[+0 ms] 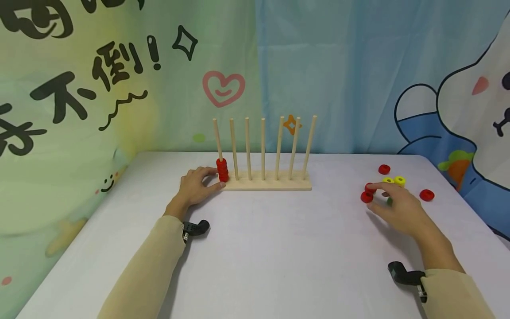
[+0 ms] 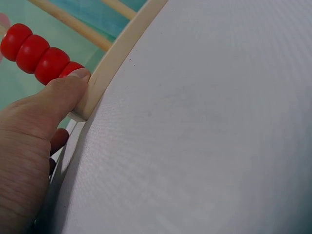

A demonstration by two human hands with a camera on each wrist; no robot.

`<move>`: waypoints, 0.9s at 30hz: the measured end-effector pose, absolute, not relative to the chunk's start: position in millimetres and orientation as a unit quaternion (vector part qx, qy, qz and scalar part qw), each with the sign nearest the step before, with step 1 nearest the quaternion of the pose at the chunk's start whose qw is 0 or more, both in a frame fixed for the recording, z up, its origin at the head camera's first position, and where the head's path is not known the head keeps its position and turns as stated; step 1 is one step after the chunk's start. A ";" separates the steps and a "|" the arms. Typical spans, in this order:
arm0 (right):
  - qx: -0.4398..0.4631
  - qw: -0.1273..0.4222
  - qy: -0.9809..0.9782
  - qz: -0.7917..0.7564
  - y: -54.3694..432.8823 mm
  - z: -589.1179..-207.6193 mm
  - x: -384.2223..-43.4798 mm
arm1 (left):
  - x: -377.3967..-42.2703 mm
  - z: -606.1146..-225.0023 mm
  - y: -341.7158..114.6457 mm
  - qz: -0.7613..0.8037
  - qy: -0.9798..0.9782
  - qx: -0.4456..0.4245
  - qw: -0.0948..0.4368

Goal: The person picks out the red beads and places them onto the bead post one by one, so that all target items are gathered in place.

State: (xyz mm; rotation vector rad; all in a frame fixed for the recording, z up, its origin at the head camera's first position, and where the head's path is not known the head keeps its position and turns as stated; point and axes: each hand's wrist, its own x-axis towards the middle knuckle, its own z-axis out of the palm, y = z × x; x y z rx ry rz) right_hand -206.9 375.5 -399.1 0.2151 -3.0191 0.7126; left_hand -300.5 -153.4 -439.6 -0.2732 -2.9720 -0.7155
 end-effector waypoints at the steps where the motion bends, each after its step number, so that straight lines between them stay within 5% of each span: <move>1: 0.071 0.014 -0.971 0.230 374.8 -399.5 -207.3 | -300.6 -439.7 -153.6 -0.233 -0.968 -0.089 0.037; 27: 0.106 -0.040 -0.972 0.206 365.6 -402.1 -208.4 | -297.8 -438.5 -155.4 -0.240 -0.965 -0.097 0.042</move>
